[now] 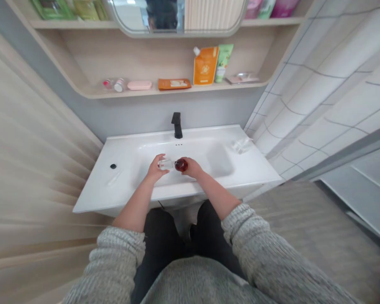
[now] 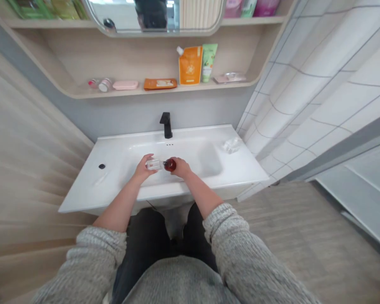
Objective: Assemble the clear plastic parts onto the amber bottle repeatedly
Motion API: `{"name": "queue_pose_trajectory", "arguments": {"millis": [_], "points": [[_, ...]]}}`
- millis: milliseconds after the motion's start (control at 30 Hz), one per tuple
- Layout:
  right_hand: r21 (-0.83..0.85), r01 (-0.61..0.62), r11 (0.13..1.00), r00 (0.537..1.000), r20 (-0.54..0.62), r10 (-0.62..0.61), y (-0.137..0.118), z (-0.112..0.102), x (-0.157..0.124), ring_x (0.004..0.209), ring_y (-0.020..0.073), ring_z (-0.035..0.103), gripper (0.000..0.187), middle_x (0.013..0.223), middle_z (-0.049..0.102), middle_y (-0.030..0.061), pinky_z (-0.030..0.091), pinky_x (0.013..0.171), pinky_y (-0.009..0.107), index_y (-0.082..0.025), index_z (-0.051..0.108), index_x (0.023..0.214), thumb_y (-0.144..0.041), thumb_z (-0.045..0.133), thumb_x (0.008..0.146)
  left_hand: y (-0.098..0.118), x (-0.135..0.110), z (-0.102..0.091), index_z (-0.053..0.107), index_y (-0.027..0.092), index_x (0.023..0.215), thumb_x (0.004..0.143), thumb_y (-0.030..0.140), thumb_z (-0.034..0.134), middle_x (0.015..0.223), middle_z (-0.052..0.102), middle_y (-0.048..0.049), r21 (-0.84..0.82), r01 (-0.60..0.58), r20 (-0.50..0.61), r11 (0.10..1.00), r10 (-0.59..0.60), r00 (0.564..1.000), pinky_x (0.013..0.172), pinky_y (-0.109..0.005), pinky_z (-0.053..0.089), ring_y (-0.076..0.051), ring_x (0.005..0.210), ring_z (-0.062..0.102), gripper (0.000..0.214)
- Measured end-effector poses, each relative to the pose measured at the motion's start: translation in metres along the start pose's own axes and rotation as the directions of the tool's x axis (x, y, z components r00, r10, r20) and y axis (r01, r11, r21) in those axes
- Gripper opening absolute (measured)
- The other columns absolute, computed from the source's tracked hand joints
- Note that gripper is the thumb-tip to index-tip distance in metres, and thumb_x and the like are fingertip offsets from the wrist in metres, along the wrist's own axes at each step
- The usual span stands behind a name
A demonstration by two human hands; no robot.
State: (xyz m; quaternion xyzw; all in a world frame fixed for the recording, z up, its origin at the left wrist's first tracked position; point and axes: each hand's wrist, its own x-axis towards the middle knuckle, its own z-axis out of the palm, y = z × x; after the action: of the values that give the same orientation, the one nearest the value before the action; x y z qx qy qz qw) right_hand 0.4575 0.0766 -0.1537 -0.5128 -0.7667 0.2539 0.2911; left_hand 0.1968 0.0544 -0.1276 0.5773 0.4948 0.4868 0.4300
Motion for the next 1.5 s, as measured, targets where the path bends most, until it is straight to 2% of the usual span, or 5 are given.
{"name": "queue_pose_trajectory", "arguments": {"millis": [267, 433, 733, 967, 1500], "points": [[0.025, 0.004, 1.000, 1.000, -0.012, -0.004, 0.002, 0.001, 0.000, 0.120, 0.0310, 0.073, 0.077, 0.131, 0.079, 0.0047, 0.058, 0.111, 0.047, -0.029, 0.073, 0.132, -0.014, 0.093, 0.059, -0.003, 0.001, -0.001, 0.065, 0.027, 0.130, 0.046, 0.022, 0.094, 0.126, 0.068, -0.0060, -0.030, 0.007, -0.030, 1.000, -0.008, 1.000, 0.097, -0.042, 0.056, -0.024, 0.107, 0.069, 0.090], [0.033, 0.006, 0.999, 1.000, -0.019, -0.005, 0.001, 0.001, 0.000, 0.120, 0.0309, 0.074, 0.077, 0.131, 0.079, 0.0046, 0.058, 0.110, 0.046, -0.028, 0.074, 0.131, -0.013, 0.094, 0.058, -0.010, 0.004, -0.002, 0.062, 0.028, 0.129, 0.047, 0.025, 0.096, 0.127, 0.072, -0.0062, -0.001, -0.029, -0.049, 1.000, 0.029, 0.998, 0.101, -0.046, 0.054, -0.027, 0.111, 0.071, 0.088], [0.066, -0.009, 0.998, 1.000, -0.029, 0.011, -0.001, -0.001, 0.000, 0.119, 0.0313, 0.074, 0.076, 0.129, 0.080, 0.0050, 0.058, 0.111, 0.047, -0.028, 0.074, 0.130, -0.013, 0.093, 0.058, -0.017, 0.006, -0.002, 0.065, 0.027, 0.124, 0.050, 0.028, 0.097, 0.129, 0.072, -0.0073, -0.010, -0.106, -0.046, 0.994, 0.106, 0.993, 0.100, -0.045, 0.055, -0.030, 0.123, 0.071, 0.081], [0.043, -0.007, 0.999, 1.000, -0.020, 0.008, 0.000, 0.000, 0.001, 0.119, 0.0322, 0.074, 0.077, 0.129, 0.080, 0.0054, 0.059, 0.110, 0.048, -0.028, 0.074, 0.130, -0.012, 0.093, 0.057, -0.009, 0.004, -0.002, 0.069, 0.028, 0.128, 0.050, 0.029, 0.098, 0.135, 0.073, -0.0098, -0.020, -0.107, -0.042, 0.994, 0.106, 0.993, 0.101, -0.047, 0.055, -0.035, 0.134, 0.068, 0.083], [0.064, -0.021, 0.998, 0.999, -0.023, 0.023, -0.005, -0.004, -0.001, 0.121, 0.0314, 0.074, 0.075, 0.130, 0.079, 0.0051, 0.057, 0.112, 0.047, -0.028, 0.073, 0.130, -0.013, 0.091, 0.059, 0.002, 0.001, 0.001, 0.073, 0.028, 0.131, 0.046, 0.032, 0.100, 0.131, 0.075, -0.0106, -0.044, -0.044, -0.060, 0.998, 0.042, 0.997, 0.104, -0.050, 0.055, -0.036, 0.128, 0.071, 0.089]]}}
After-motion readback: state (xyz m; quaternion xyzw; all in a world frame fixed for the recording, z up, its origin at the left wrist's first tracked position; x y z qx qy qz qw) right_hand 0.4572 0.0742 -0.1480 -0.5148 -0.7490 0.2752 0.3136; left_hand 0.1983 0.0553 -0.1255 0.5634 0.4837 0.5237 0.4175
